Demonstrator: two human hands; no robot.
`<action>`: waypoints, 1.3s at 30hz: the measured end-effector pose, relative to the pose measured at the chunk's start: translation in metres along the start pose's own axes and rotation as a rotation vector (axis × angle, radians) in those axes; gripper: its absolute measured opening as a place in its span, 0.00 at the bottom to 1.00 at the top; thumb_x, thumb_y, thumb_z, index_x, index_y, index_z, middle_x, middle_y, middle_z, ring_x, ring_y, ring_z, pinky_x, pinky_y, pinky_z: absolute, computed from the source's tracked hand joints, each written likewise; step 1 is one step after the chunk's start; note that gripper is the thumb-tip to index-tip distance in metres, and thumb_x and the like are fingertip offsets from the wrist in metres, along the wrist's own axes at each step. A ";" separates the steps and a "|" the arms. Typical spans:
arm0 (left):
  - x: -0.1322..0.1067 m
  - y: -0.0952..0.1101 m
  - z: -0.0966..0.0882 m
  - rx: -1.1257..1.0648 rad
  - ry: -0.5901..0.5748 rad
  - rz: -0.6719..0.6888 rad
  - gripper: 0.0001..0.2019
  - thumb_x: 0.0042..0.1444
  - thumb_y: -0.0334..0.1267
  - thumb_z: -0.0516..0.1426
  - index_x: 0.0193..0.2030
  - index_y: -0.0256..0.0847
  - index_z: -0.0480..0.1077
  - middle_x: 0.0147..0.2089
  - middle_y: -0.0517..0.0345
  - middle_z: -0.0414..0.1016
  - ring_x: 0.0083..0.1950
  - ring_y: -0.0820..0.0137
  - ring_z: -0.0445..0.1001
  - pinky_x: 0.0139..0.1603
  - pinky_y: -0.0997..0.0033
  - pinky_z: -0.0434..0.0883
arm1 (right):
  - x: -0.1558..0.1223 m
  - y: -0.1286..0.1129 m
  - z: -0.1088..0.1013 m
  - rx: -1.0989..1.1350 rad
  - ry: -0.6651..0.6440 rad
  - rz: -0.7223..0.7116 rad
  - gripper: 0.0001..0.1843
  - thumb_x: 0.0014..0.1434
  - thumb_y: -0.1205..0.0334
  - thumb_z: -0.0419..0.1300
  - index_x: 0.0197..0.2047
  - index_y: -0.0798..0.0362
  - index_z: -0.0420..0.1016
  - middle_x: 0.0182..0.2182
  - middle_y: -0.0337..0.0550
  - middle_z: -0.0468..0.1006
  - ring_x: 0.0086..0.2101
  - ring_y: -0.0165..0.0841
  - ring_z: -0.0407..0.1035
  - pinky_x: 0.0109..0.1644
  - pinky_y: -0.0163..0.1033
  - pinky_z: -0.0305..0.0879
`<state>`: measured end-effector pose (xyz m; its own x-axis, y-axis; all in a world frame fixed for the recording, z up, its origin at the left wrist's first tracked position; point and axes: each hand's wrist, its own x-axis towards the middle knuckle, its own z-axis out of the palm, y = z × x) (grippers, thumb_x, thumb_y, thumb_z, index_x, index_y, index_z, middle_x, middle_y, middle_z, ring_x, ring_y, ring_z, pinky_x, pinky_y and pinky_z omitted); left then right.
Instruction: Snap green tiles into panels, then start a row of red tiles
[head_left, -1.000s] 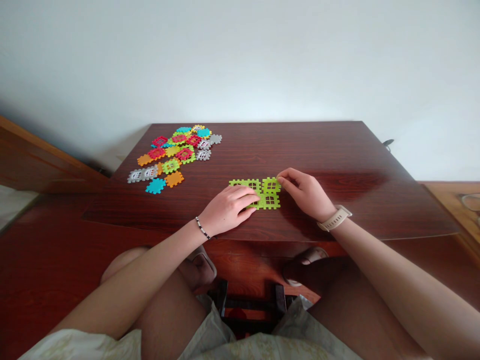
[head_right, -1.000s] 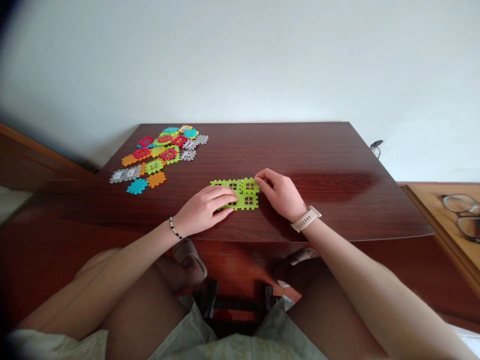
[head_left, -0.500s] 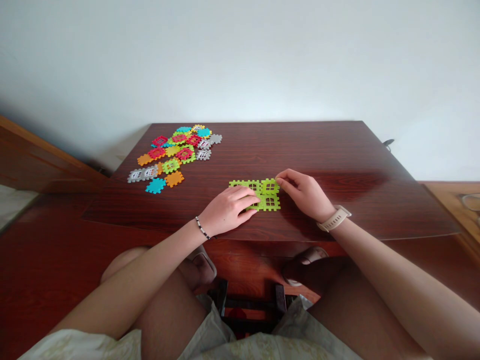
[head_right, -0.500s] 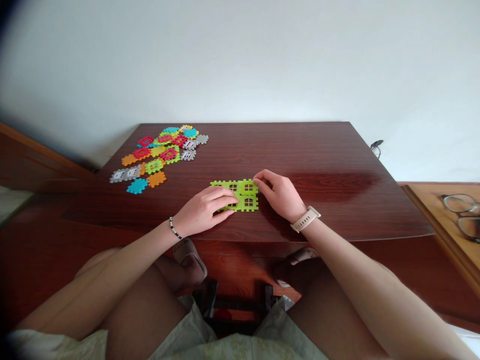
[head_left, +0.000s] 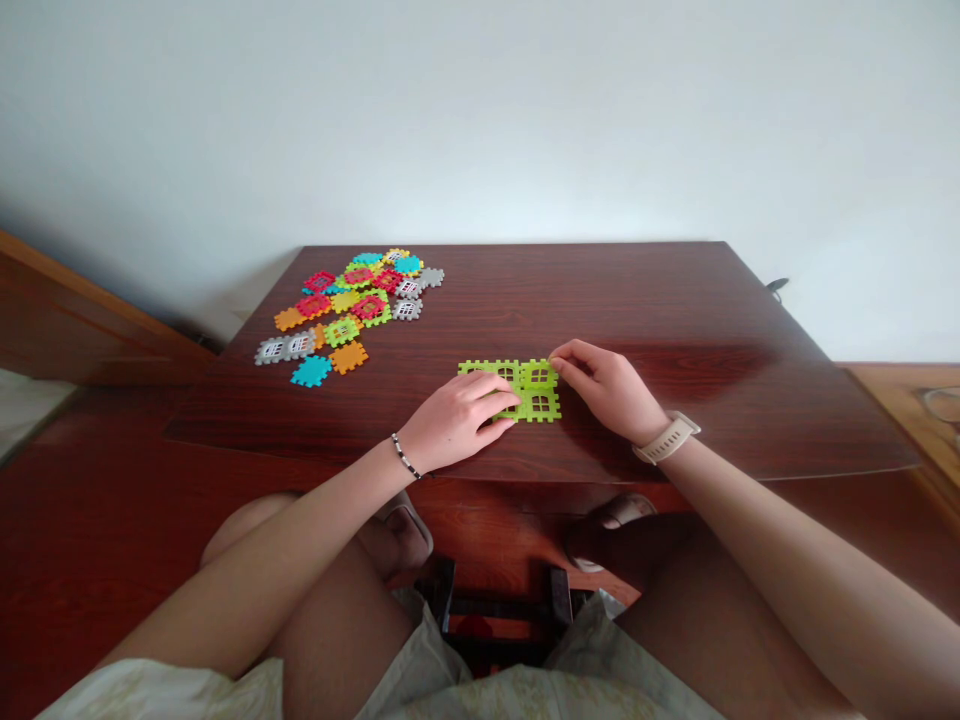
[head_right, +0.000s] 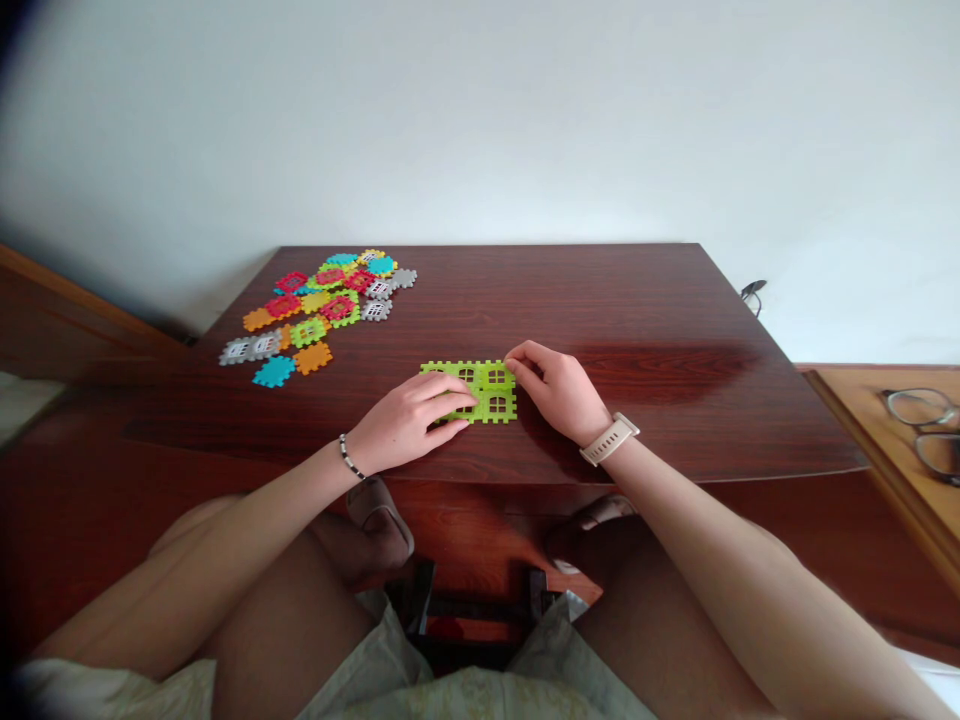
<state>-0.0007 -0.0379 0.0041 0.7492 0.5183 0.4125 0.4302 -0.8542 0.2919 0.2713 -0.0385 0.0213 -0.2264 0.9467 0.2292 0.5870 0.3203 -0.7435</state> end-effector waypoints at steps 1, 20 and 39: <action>0.000 0.000 0.000 0.000 -0.002 0.000 0.09 0.75 0.36 0.59 0.56 0.40 0.78 0.55 0.48 0.81 0.57 0.59 0.80 0.63 0.54 0.78 | 0.000 0.000 0.000 0.000 -0.001 0.001 0.14 0.75 0.50 0.58 0.43 0.49 0.78 0.35 0.43 0.83 0.36 0.40 0.74 0.43 0.42 0.67; 0.000 0.000 0.001 0.019 -0.008 -0.023 0.10 0.74 0.37 0.60 0.58 0.40 0.78 0.56 0.46 0.79 0.60 0.55 0.78 0.65 0.50 0.76 | 0.002 0.004 0.005 0.001 0.011 -0.001 0.13 0.74 0.50 0.59 0.43 0.49 0.79 0.35 0.42 0.84 0.36 0.39 0.74 0.42 0.42 0.67; 0.001 0.001 -0.001 -0.004 -0.014 -0.032 0.11 0.75 0.38 0.59 0.58 0.41 0.79 0.56 0.46 0.80 0.60 0.55 0.78 0.65 0.48 0.76 | 0.001 0.013 0.008 -0.198 0.004 -0.097 0.20 0.71 0.58 0.62 0.63 0.50 0.78 0.49 0.49 0.81 0.35 0.38 0.75 0.45 0.47 0.74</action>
<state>0.0001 -0.0384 0.0052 0.7423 0.5446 0.3904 0.4521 -0.8371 0.3081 0.2728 -0.0340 0.0067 -0.2866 0.9111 0.2962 0.7038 0.4100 -0.5801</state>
